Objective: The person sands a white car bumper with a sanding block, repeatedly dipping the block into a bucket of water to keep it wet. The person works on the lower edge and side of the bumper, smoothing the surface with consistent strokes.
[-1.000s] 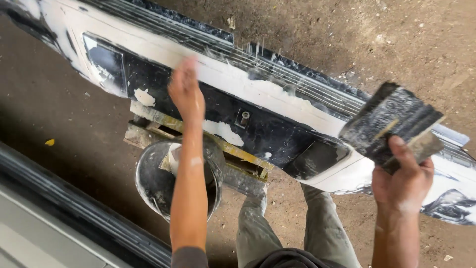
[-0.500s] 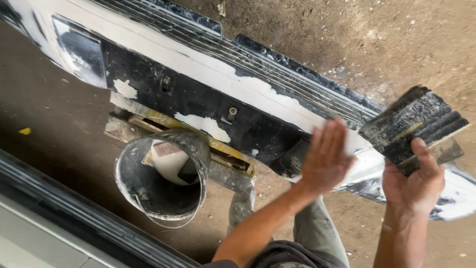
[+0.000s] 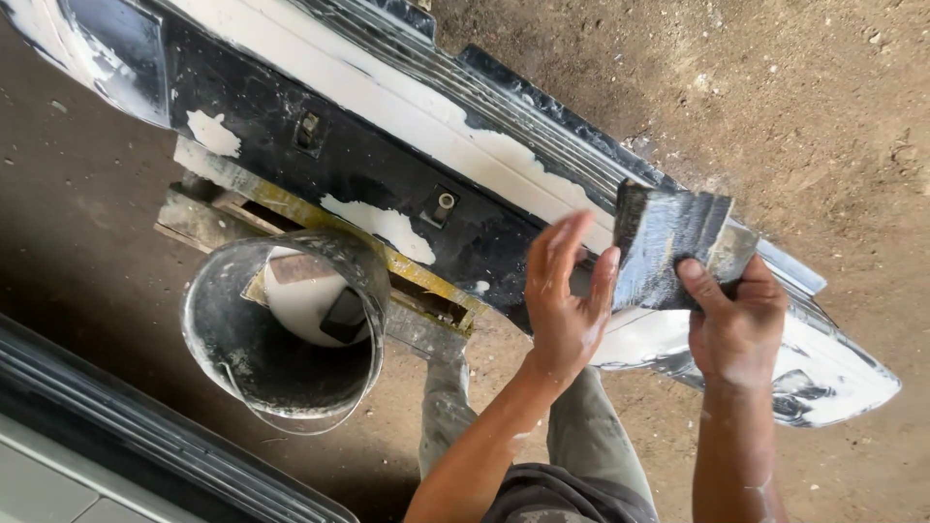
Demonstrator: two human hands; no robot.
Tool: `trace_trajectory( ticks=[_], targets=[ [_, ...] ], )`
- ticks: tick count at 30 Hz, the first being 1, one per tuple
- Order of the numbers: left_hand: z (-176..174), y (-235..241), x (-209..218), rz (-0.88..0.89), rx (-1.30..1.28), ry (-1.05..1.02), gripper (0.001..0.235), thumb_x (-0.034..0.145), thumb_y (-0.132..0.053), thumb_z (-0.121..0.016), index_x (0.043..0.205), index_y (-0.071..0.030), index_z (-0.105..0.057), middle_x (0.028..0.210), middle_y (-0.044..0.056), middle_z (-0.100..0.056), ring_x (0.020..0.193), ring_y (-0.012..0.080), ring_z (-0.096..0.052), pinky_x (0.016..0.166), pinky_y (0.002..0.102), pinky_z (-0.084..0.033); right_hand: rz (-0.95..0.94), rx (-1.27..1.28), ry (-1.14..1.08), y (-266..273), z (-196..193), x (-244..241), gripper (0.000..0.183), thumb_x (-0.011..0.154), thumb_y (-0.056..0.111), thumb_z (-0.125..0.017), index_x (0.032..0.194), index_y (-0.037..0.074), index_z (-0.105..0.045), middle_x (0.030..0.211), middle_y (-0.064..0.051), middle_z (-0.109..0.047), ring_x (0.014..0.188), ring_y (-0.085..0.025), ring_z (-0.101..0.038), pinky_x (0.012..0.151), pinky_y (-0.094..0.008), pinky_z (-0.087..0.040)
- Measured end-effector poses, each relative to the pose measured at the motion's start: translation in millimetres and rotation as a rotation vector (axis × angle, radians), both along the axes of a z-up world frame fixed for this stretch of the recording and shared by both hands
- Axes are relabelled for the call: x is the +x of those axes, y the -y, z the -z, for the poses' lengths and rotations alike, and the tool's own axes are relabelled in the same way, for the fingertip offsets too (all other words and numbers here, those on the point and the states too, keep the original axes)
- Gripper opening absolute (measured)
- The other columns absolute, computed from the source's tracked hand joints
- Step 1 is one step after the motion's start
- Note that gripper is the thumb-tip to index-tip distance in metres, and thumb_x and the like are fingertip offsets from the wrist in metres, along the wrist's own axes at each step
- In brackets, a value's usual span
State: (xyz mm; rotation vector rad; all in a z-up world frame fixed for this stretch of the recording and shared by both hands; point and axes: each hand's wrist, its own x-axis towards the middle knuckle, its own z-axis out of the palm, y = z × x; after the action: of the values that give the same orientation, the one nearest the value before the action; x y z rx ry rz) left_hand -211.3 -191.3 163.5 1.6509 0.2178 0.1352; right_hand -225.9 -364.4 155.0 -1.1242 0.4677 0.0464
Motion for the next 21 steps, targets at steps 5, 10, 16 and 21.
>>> trace_trajectory(
  ticks=[5,10,16,21],
  targets=[
    [-4.2,0.0,-8.0,-0.07,0.231,0.058,0.032,0.103,-0.017,-0.067,0.128,0.003,-0.065,0.117,0.02,-0.065,0.107,0.029,-0.069,0.086,0.036,-0.062,-0.01,-0.033,0.02,-13.4,-1.1,-3.9,0.027,0.103,-0.01,-0.066,0.129,-0.003,-0.064,0.12,-0.017,-0.073,0.111,-0.022,-0.073,0.102,-0.034,-0.061],
    [27.8,4.2,-16.5,0.044,0.068,-0.059,0.027,0.102,-0.017,-0.073,0.124,-0.001,-0.072,0.112,0.014,-0.074,0.1,0.021,-0.076,0.083,0.031,-0.065,-0.021,-0.047,0.017,-17.5,5.1,-8.1,0.031,0.099,-0.008,-0.07,0.127,-0.002,-0.06,0.12,-0.016,-0.073,0.112,-0.022,-0.073,0.102,-0.034,-0.062],
    [43.8,4.3,-18.3,0.186,-0.364,-0.316,0.032,0.099,-0.018,-0.073,0.126,0.001,-0.072,0.107,0.012,-0.078,0.095,0.0152,-0.076,0.079,0.027,-0.064,-0.02,-0.161,-0.018,-14.3,12.3,-5.6,0.04,0.091,-0.007,-0.076,0.127,-0.003,-0.058,0.116,-0.016,-0.072,0.107,-0.023,-0.073,0.097,-0.036,-0.063],
    [61.1,3.0,-26.7,0.275,-0.575,-0.408,0.033,0.101,-0.019,-0.073,0.125,0.004,-0.071,0.109,0.014,-0.077,0.099,0.0151,-0.073,0.085,0.027,-0.061,-0.08,-0.171,-0.093,-4.5,15.1,-6.5,0.041,0.09,-0.006,-0.076,0.127,-0.004,-0.057,0.114,-0.017,-0.072,0.102,-0.022,-0.074,0.092,-0.035,-0.064]
  ],
)
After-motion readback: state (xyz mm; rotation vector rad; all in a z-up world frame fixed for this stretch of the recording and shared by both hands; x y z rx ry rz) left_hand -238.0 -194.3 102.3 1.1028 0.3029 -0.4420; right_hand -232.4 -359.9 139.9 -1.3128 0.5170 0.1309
